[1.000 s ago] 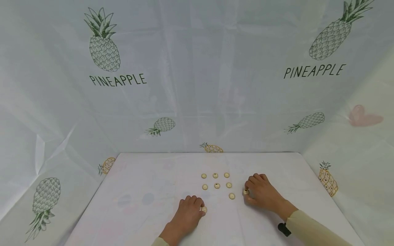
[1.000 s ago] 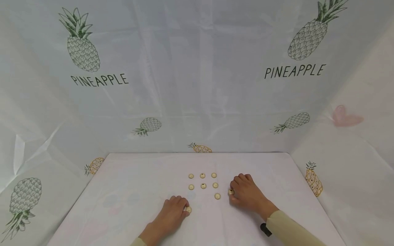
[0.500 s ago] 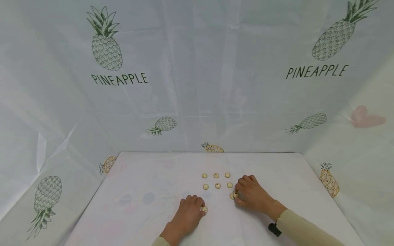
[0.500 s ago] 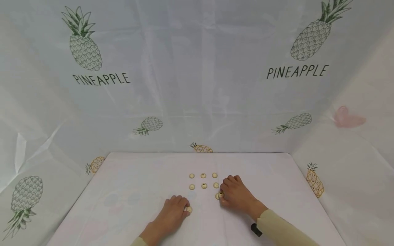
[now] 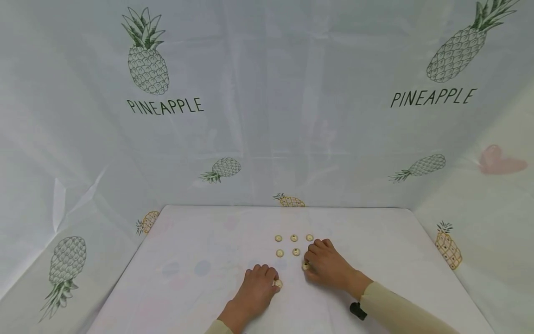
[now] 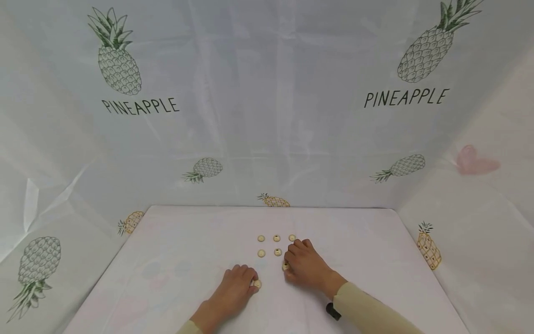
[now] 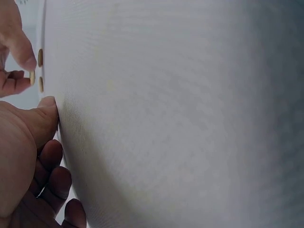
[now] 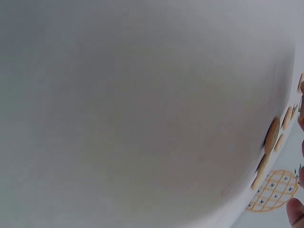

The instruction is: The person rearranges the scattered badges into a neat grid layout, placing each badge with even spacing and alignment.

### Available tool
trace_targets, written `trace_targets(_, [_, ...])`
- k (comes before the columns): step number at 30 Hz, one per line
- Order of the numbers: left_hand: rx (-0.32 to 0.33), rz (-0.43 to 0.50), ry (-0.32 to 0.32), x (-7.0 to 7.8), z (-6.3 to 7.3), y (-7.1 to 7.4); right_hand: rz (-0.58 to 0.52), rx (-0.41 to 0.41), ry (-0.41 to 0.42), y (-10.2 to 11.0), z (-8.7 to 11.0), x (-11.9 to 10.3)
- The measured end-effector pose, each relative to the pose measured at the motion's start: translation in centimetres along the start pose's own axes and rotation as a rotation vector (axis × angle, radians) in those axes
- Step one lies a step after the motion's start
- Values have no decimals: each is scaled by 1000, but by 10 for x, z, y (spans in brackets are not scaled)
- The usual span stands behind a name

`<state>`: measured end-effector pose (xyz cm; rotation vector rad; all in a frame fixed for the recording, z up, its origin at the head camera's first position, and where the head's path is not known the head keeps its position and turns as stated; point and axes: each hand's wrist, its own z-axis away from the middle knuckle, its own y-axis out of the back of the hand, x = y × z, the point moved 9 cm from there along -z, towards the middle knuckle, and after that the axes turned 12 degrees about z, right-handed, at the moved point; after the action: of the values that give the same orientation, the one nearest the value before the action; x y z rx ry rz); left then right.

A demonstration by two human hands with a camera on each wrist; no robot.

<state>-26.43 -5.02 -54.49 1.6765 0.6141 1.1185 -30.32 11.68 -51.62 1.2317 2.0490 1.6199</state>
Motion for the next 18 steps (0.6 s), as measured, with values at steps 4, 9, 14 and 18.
trace_targets(4, [-8, 1, 7, -2, 0, -1, 0, 3, 12, 4, -6, -8])
trace_targets(9, [-8, 0, 4, -2, 0, -2, 12, -1, 23, 3, -11, -15])
trace_targets(14, [-3, -8, -3, -2, 0, -2, 11, -38, 11, -4, -12, -16])
trace_targets(18, [1, -13, 1, -2, 1, -3, 10, -49, 6, -6, -13, -16])
